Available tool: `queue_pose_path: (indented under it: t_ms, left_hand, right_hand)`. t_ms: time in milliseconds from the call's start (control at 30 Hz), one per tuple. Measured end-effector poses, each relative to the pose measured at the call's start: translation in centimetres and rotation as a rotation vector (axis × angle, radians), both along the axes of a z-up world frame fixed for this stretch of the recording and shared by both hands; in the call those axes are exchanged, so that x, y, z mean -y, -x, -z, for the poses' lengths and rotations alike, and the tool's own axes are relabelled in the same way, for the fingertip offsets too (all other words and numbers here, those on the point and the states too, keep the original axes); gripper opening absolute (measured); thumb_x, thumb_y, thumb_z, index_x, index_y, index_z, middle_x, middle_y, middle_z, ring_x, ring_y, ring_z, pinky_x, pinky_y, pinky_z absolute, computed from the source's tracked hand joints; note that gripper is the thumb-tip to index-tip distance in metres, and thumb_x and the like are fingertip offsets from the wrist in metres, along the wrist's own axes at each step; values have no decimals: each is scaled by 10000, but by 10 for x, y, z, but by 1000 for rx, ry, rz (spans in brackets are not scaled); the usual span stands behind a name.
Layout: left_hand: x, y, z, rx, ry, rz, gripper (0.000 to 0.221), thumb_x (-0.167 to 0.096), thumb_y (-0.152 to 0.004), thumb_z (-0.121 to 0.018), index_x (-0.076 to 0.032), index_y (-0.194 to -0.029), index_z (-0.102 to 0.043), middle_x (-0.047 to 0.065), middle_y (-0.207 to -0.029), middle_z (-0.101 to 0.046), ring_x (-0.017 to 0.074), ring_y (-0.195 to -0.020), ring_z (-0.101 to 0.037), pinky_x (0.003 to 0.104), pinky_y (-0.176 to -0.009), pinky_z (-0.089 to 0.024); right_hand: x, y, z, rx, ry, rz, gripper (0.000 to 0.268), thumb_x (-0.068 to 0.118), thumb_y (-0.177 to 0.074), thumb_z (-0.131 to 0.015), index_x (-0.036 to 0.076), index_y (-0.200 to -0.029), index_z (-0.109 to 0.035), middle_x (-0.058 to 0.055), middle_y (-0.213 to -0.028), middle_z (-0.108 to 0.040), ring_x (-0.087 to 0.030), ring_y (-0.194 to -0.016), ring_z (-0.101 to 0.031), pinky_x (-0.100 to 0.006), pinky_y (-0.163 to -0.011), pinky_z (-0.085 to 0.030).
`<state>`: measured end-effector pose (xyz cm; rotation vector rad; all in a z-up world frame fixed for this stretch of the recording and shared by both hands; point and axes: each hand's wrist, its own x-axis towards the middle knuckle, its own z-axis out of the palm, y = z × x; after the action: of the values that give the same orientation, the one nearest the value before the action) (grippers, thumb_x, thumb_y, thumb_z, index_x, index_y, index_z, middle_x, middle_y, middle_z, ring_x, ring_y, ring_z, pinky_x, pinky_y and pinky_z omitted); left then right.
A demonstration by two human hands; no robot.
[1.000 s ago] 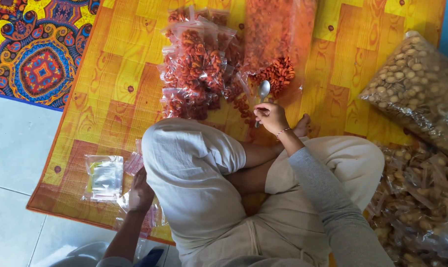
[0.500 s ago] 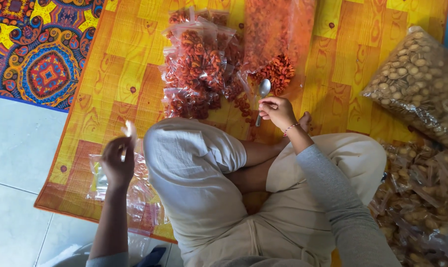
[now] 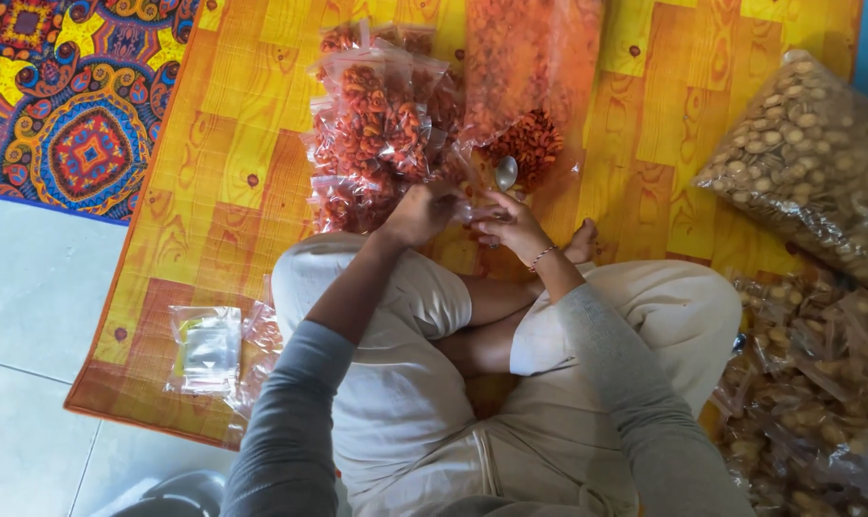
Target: A person is sitting on the floor and using a spoon to transfer dried red spices from a large bag into small individual plastic bags for portioning.
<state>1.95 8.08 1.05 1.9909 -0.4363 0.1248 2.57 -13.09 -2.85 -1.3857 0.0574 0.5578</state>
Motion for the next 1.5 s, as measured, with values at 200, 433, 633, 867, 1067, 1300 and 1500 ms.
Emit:
queue_pose_path:
  t_ms: [200,433,633,867,1067,1300,1500]
  left_hand:
    - [-15,-17,78,-183,-205,-12,163,-140,-836,-712,-133,-993,-756,160,-865,-747,402,-910,-721,516,-807,-560]
    - [-7,2,25,-557,-699,-155,427,-370,-854,-616,-173,-1218,-724,171,-1193,-723,360,-1174,-683,485,-1032,-533]
    - [26,16,-42,-505,429,92,500,-277,-872,-880,20,-1223,-684,93,-962,-675,189,-938,-654,365,-850,-562]
    - [42,14,-6,-459,726,-106,86,-17,-969,-681,39,-1022,-719,33,-696,-615,89,-631,-561,224,-598,-496]
    - [51,16,-4,-472,673,-352,262,-123,-873,-808,31,-1017,-652,166,-817,-664,222,-781,-688,340,-654,-589]
    - [73,28,25,-220,310,-463,182,-196,-874,-838,-52,-923,-737,125,-772,-744,214,-712,-728,307,-605,-585]
    - [73,33,15,-618,788,-184,205,-88,-974,-713,116,-992,-700,253,-836,-730,239,-705,-760,332,-634,-682]
  right_hand:
    - [3,-9,38,208,488,-150,224,362,-731,-923,175,-755,-803,-6,-555,-651,-102,-567,-598,-266,-568,-504]
    - [18,-11,6,331,710,-279,317,373,-807,-854,166,-1044,-817,-61,-1129,-773,-292,-1134,-695,-409,-1009,-542]
    - [40,-26,-66,392,787,-399,424,423,-838,-834,65,-1062,-803,-121,-1129,-774,-336,-1115,-705,-446,-972,-552]
    - [66,-25,-87,29,264,-242,272,84,-847,-841,-23,-1052,-698,-100,-1037,-678,-183,-934,-718,-363,-804,-639]
    - [57,-27,-52,8,95,-37,190,-29,-882,-773,-65,-1032,-661,-142,-972,-637,-260,-859,-755,-434,-750,-677]
    - [55,-28,-9,128,174,32,251,-57,-825,-803,-22,-1032,-664,-113,-917,-630,-205,-809,-744,-348,-685,-689]
    - [48,-20,-30,529,519,-72,315,48,-775,-866,98,-973,-626,-80,-825,-759,-200,-735,-743,-320,-643,-620]
